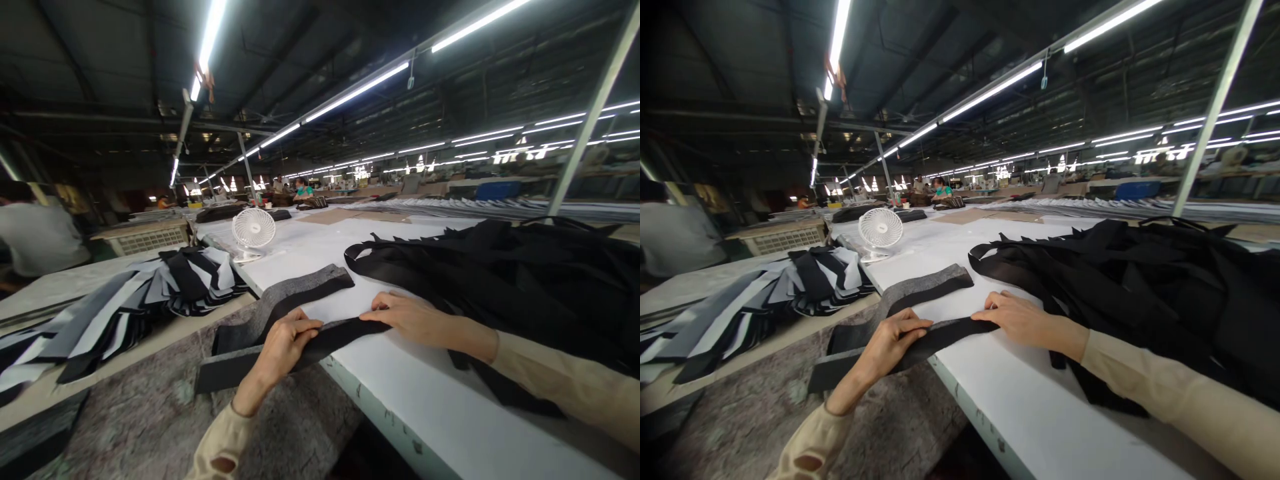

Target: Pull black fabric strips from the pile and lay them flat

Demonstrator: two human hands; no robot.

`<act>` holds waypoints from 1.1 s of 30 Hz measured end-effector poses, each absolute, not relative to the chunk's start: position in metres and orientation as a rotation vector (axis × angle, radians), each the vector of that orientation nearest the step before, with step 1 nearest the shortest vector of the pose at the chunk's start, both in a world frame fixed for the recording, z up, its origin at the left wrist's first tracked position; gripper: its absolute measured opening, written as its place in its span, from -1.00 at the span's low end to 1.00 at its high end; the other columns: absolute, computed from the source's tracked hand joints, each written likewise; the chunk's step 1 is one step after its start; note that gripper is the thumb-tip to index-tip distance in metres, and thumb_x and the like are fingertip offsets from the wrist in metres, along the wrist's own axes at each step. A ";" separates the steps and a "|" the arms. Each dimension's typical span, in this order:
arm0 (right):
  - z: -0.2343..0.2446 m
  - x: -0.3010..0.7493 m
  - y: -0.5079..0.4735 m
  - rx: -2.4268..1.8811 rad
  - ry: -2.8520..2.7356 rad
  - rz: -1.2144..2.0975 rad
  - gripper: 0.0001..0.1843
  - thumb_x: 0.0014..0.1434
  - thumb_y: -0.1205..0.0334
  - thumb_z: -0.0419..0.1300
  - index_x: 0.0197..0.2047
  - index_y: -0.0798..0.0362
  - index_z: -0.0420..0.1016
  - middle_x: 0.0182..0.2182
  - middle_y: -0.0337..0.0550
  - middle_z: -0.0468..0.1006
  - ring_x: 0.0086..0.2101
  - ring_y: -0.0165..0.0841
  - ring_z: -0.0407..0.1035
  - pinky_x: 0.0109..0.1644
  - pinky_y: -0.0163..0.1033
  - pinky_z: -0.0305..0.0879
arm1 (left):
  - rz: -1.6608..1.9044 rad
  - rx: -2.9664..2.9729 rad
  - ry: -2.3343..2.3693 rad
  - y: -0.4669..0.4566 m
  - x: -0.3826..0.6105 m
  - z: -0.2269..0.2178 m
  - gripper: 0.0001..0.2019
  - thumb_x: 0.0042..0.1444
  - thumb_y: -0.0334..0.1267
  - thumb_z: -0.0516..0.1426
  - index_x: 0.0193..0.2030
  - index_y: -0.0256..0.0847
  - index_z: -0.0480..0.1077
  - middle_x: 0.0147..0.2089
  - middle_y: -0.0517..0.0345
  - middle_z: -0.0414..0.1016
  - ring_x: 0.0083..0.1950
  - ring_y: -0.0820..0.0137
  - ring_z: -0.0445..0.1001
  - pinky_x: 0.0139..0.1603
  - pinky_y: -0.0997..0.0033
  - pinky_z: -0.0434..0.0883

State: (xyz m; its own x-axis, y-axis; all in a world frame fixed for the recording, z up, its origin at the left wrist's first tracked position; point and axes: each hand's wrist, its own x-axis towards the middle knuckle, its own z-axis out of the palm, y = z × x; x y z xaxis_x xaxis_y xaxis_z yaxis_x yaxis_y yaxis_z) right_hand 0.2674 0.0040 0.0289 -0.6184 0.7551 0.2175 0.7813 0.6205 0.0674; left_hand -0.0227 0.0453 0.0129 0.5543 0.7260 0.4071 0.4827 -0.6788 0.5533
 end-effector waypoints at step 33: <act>0.016 0.239 -0.019 -1.432 -2.599 -0.446 -0.14 -0.05 0.69 -0.06 0.22 -0.26 0.26 -0.16 -0.06 0.36 -0.27 -0.28 0.25 -0.19 -0.18 0.29 | 0.901 2.446 1.074 0.019 -0.002 0.009 -0.76 0.22 -0.31 0.04 -0.17 -0.02 0.55 -0.29 0.19 0.35 -0.29 0.46 0.39 -0.28 0.47 0.27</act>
